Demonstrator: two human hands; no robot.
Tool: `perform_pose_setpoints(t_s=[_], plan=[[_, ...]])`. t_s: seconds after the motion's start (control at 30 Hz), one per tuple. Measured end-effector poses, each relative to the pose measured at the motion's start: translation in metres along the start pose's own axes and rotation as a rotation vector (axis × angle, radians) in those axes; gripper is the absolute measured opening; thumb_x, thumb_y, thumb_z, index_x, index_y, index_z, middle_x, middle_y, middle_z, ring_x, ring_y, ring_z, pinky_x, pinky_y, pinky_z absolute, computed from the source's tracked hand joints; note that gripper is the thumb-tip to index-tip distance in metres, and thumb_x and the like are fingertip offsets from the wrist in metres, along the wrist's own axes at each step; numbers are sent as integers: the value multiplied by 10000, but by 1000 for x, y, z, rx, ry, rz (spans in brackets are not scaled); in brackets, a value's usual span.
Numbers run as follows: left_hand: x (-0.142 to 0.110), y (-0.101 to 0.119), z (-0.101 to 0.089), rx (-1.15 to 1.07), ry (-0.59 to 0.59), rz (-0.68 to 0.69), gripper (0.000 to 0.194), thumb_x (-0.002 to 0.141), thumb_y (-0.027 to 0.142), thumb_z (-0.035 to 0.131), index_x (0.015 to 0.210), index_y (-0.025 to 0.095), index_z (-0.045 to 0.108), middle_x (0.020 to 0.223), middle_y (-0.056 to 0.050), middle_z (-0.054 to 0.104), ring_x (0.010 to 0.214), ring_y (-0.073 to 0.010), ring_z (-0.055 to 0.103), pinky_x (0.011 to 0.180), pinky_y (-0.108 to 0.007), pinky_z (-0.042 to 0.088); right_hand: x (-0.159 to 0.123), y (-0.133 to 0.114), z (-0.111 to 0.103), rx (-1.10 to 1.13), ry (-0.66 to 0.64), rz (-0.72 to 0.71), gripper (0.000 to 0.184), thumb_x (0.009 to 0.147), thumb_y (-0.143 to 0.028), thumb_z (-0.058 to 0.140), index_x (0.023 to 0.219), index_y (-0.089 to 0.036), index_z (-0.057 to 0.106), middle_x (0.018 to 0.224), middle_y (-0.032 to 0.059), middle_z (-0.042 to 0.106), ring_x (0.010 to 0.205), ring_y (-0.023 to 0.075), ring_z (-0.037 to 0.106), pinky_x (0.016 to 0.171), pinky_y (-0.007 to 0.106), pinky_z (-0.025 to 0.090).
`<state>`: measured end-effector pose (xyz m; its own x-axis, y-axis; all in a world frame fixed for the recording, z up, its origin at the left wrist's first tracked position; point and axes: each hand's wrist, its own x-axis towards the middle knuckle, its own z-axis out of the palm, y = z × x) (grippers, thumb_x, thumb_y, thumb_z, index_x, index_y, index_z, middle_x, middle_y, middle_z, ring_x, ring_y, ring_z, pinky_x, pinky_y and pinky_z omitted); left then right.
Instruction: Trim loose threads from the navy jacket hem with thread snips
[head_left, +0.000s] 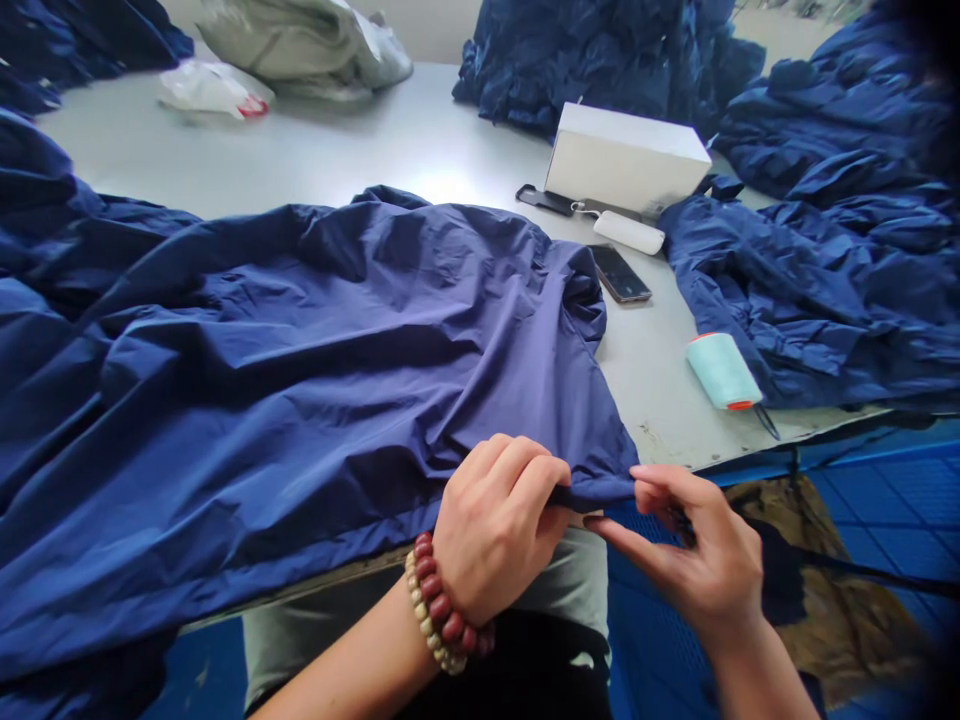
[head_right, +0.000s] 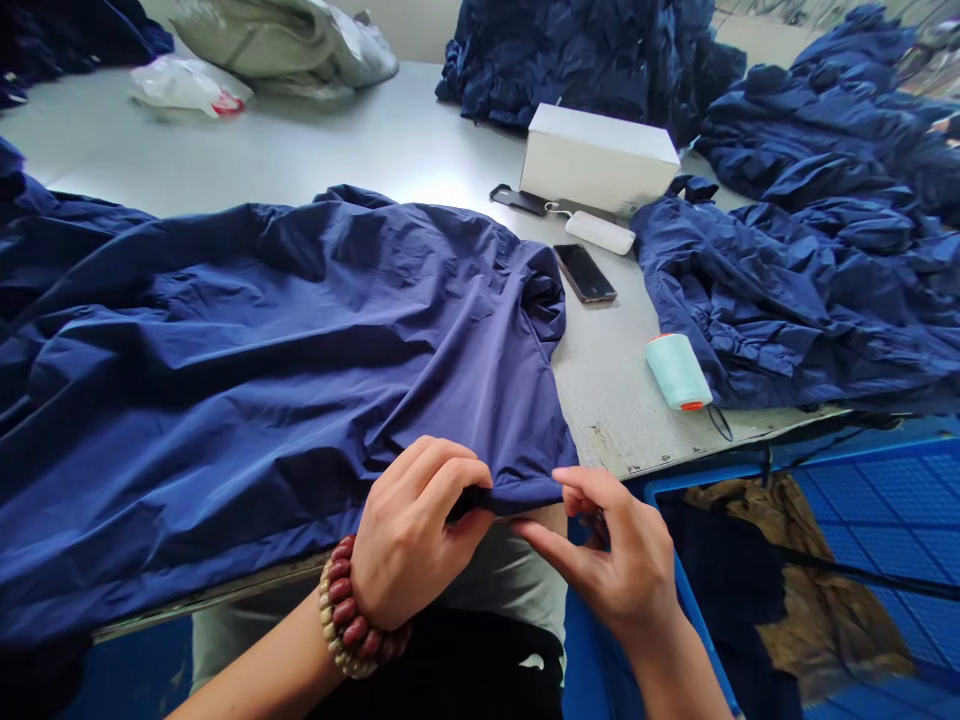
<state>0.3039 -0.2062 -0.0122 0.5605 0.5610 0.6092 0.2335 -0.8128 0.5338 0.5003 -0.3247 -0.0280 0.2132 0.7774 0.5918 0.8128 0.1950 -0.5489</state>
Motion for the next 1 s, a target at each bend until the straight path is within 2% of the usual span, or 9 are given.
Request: perform_pose_setpoints(t_s=[0.07, 0.13, 0.23, 0.37, 0.53, 0.67, 1.0], plan=[[0, 0, -1, -21, 9, 4, 205, 888, 38, 720, 983, 192, 623, 953, -27, 706, 850, -186, 617, 774, -331, 512, 5, -4, 1, -45, -24, -46, 325, 959, -259, 840, 1249, -208, 702, 794, -26, 663, 620, 110, 630, 552, 231, 538], [0, 0, -3, -33, 20, 8, 184, 913, 48, 723, 974, 191, 625, 943, -27, 710, 853, -183, 628, 779, -327, 516, 10, -8, 3, -50, 19, -89, 195, 976, -129, 780, 1151, -199, 733, 750, -37, 639, 597, 95, 602, 550, 223, 509], [-2, 0, -4, -55, 45, 25, 172, 930, 57, 741, 960, 188, 634, 919, -26, 718, 836, -172, 635, 768, -317, 515, 10, -13, 7, -34, 133, -141, 225, 926, -29, 786, 1086, -184, 751, 773, -27, 680, 632, 98, 632, 612, 232, 545], [-3, 0, -5, -89, 87, 52, 189, 903, 44, 775, 950, 177, 650, 903, -34, 728, 821, -166, 646, 746, -306, 515, -2, -11, 14, -42, 254, -135, 255, 895, -47, 813, 1100, -191, 771, 820, -14, 737, 672, 122, 684, 653, 255, 591], [-3, -1, -6, -126, 114, 83, 207, 873, 21, 787, 952, 167, 664, 892, -43, 727, 802, -164, 652, 726, -299, 527, -14, -8, 24, -76, 318, -88, 254, 884, -74, 823, 1103, -194, 777, 869, 3, 778, 755, 144, 748, 689, 248, 616], [-4, -2, -8, -151, 130, 110, 220, 862, 4, 790, 958, 160, 668, 889, -44, 717, 792, -160, 650, 710, -292, 531, -12, -11, 26, -61, 322, -96, 243, 888, -69, 811, 1099, -181, 764, 859, 11, 774, 719, 137, 745, 632, 233, 607], [-4, -2, -12, -172, 132, 153, 234, 854, -49, 763, 861, 151, 641, 851, -25, 671, 764, -136, 617, 678, -272, 518, -4, -15, 22, -82, 325, -133, 230, 882, -51, 794, 1056, -199, 766, 771, -14, 767, 637, 148, 736, 603, 254, 610]])
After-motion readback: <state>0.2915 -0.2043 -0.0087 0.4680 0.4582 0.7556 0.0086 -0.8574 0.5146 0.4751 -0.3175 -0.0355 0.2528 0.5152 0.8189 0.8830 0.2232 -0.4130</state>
